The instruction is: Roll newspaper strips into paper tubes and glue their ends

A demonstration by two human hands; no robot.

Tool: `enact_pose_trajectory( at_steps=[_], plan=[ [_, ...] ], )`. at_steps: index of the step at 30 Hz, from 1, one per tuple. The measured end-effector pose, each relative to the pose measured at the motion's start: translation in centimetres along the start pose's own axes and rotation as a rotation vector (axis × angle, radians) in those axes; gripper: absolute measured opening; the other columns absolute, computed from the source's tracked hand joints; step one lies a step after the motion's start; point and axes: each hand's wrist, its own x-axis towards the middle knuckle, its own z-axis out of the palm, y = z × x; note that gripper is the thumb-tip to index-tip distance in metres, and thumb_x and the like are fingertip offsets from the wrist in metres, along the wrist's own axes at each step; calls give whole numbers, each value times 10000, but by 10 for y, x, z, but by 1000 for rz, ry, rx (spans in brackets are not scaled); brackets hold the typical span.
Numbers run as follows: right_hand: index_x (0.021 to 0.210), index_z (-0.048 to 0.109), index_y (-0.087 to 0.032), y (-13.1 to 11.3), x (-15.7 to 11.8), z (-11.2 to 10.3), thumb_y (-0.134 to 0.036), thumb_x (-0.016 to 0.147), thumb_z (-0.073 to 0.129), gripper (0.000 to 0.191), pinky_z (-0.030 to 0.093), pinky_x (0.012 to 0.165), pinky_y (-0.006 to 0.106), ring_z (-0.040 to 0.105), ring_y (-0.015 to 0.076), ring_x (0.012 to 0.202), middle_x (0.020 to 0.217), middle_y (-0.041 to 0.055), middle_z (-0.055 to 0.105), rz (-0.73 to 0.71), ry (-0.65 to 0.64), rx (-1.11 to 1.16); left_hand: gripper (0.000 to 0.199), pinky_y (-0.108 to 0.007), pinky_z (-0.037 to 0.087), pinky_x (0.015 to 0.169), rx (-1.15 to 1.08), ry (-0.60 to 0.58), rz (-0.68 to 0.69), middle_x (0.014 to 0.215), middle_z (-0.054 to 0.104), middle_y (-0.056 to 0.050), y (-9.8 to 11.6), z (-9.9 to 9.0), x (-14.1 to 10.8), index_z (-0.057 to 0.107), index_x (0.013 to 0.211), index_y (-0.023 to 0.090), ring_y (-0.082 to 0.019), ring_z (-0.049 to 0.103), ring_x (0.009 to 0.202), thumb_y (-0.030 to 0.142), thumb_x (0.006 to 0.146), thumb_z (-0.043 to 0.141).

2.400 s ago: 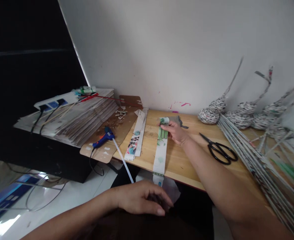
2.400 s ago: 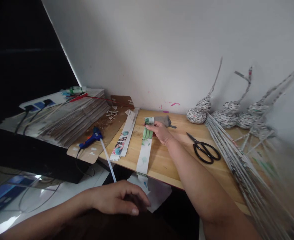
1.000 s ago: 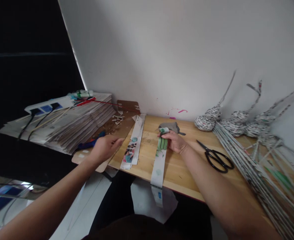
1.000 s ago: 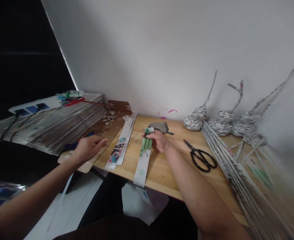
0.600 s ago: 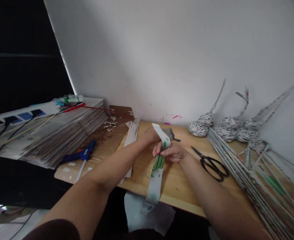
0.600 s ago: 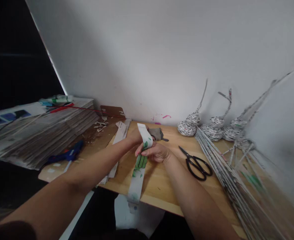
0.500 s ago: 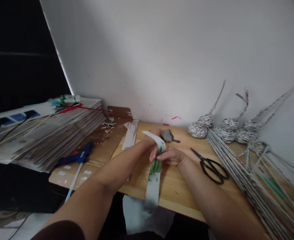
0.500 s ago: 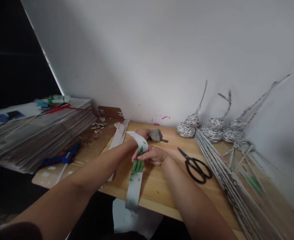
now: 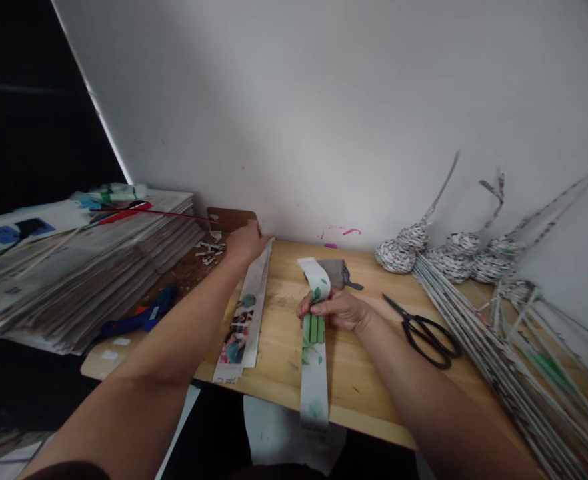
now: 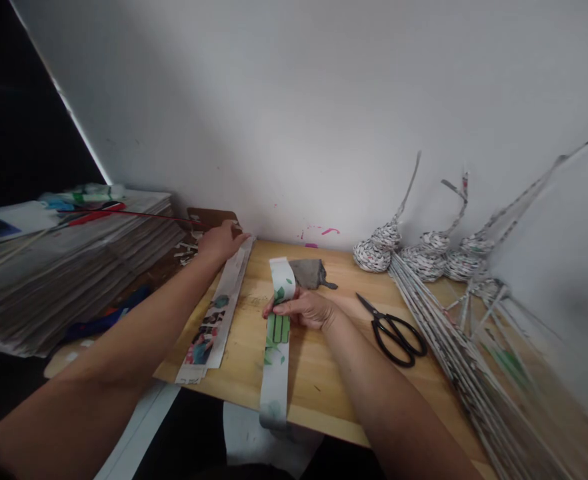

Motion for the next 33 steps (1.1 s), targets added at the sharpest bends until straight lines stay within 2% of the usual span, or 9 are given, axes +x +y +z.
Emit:
enact_pose_trajectory(
  at_steps=[2,7,16,19,22,24,26,30,33],
  plan=[
    [886,730,-109,-2,-1,-3,-274,696,814,265,533,766,316,685,177,806,924,86,714,-9,16,-14,638,-485,464,880,-89,-21,-51,1084,676,-268,-21,5,9,580,1224,66,-399,628,1053,509,772,662],
    [865,729,-119,-12,-6,-8,-271,676,826,261,527,743,297,674,162,781,881,69,710,-2,144,-14,523,-290,465,919,-239,-4,83,1211,676,-93,-39,26,13,564,1310,183,-209,643,1067,172,791,634],
    [867,715,-122,-11,-1,-6,-261,679,826,259,522,734,281,675,141,751,877,56,703,10,251,1,515,-359,388,1025,-277,77,197,1306,617,-145,-43,24,15,619,1272,128,-276,538,1228,212,764,623],
    [885,707,-138,-11,0,-3,-241,670,828,267,518,720,284,674,145,762,881,48,705,5,286,26,370,-380,433,933,-252,102,142,1040,726,-150,-29,15,2,741,1001,128,-294,633,1047,385,855,519],
    [872,715,-144,-11,3,1,-251,657,832,267,506,708,278,664,142,747,859,38,707,-17,321,30,517,-314,470,683,-426,-321,95,741,727,-124,-4,2,-21,738,746,129,-234,671,719,526,874,433],
    [850,722,-149,-11,5,3,-267,655,831,253,493,701,265,645,125,720,821,22,703,-62,363,21,509,-276,440,600,-620,-730,143,789,738,-117,13,-5,-38,742,807,131,-199,654,676,557,854,469],
    [858,728,-159,-10,6,4,-279,667,823,245,477,688,248,625,114,715,799,10,696,-114,393,-11,593,-266,427,584,-746,-988,212,868,744,-114,27,-8,-53,743,863,148,-189,650,701,641,858,414],
    [878,737,-160,-10,7,4,-296,677,816,256,450,664,223,596,99,711,825,11,696,-120,402,-119,680,-251,416,573,-887,-919,112,727,695,-89,41,3,-69,678,661,152,-179,627,709,734,828,368],
    [867,738,-148,-10,7,4,-333,669,819,283,447,653,223,586,99,690,823,18,695,-98,416,-203,491,-203,341,492,-1048,-872,38,665,646,-42,43,18,-71,668,703,150,-115,554,587,630,779,593]
  ],
)
